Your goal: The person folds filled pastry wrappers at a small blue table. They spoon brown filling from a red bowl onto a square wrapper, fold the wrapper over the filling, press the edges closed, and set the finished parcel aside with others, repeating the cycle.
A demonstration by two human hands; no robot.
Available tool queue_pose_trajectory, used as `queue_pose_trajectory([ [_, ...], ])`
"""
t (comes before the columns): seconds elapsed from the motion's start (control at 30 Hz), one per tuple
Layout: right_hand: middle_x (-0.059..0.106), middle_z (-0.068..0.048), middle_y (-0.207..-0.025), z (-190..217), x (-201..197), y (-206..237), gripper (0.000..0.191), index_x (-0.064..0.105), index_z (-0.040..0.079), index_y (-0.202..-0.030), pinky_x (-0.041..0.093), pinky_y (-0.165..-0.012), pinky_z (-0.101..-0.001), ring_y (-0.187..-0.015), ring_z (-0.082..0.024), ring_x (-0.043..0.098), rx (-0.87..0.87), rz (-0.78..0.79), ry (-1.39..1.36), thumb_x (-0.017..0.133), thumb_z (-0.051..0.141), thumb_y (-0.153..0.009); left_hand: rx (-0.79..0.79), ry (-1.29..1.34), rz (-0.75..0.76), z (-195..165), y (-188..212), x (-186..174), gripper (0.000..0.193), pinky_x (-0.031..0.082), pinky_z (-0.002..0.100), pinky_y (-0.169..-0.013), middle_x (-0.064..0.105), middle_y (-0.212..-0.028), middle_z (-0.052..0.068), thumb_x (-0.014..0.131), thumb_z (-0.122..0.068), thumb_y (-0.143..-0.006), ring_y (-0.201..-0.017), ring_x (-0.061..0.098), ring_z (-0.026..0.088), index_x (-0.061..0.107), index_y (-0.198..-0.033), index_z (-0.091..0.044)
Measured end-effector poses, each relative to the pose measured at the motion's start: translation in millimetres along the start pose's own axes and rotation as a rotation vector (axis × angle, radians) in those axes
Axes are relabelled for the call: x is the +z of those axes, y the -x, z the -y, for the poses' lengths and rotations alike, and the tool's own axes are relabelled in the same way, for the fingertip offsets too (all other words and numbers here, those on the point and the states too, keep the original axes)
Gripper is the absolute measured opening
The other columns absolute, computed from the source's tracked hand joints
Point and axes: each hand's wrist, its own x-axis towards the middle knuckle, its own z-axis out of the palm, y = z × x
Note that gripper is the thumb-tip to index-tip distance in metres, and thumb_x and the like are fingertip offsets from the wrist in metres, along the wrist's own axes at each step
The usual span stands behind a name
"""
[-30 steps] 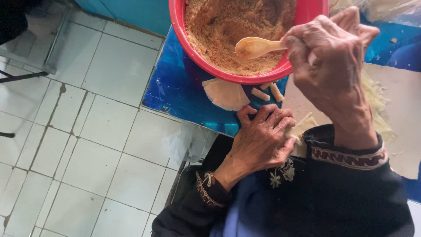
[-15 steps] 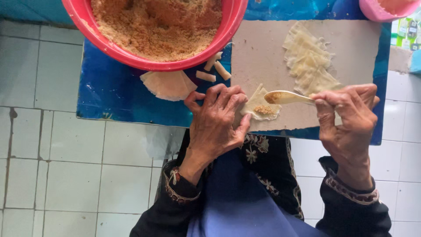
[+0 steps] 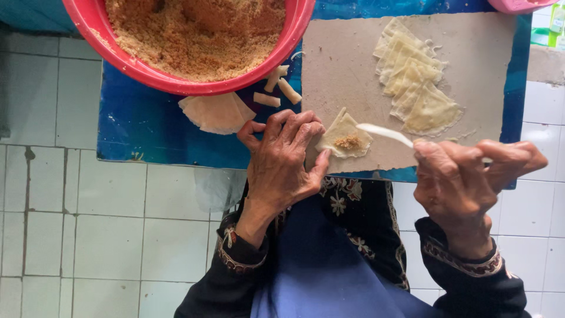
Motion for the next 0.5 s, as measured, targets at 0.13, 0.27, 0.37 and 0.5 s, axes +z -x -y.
queue_pose_trajectory([
  [0.13,0.067,-0.004,-0.092,-7,1,-28,0.009,0.074,0.01,-0.118,0.03,-0.109,-0.0429,-0.106,-0.024,0.047,0.185,-0.031,-0.217,0.069,0.008,-0.111,-0.004,0.011,-0.015,0,1,-1,0.036,0.024,0.051,-0.105,0.061,-0.125,-0.006,0.077,-0.032,-0.083,-0.122,0.053,0.016,0.063,-0.114,-0.019],
  [0.27,0.068,-0.01,-0.105,1,19,-100,0.02,0.071,0.004,-0.127,0.029,-0.116,-0.0457,-0.107,-0.025,0.056,0.035,-0.183,-0.38,0.061,-0.002,-0.11,-0.009,0.029,-0.015,-1,0,-4,0.038,0.025,0.05,-0.105,0.061,-0.126,-0.005,0.078,-0.031,-0.082,-0.124,0.052,0.016,0.063,-0.115,-0.019],
  [0.37,0.07,-0.011,-0.114,28,40,-162,0.023,0.069,0.005,-0.127,0.027,-0.112,-0.0476,-0.113,-0.026,0.057,-0.111,-0.195,-0.465,0.063,-0.003,-0.107,-0.02,0.048,-0.034,-1,-1,-5,0.041,0.025,0.049,-0.104,0.061,-0.129,-0.005,0.078,-0.031,-0.082,-0.126,0.051,0.018,0.062,-0.116,-0.018],
  [0.5,0.07,-0.013,-0.124,49,47,-196,0.023,0.069,0.009,-0.128,0.026,-0.107,-0.05,-0.124,-0.03,0.051,-0.252,-0.174,-0.5,0.07,0.004,-0.106,-0.024,0.025,-0.039,-1,0,-6,0.04,0.025,0.049,-0.104,0.061,-0.127,-0.006,0.079,-0.033,-0.081,-0.127,0.05,0.019,0.062,-0.115,-0.018],
])
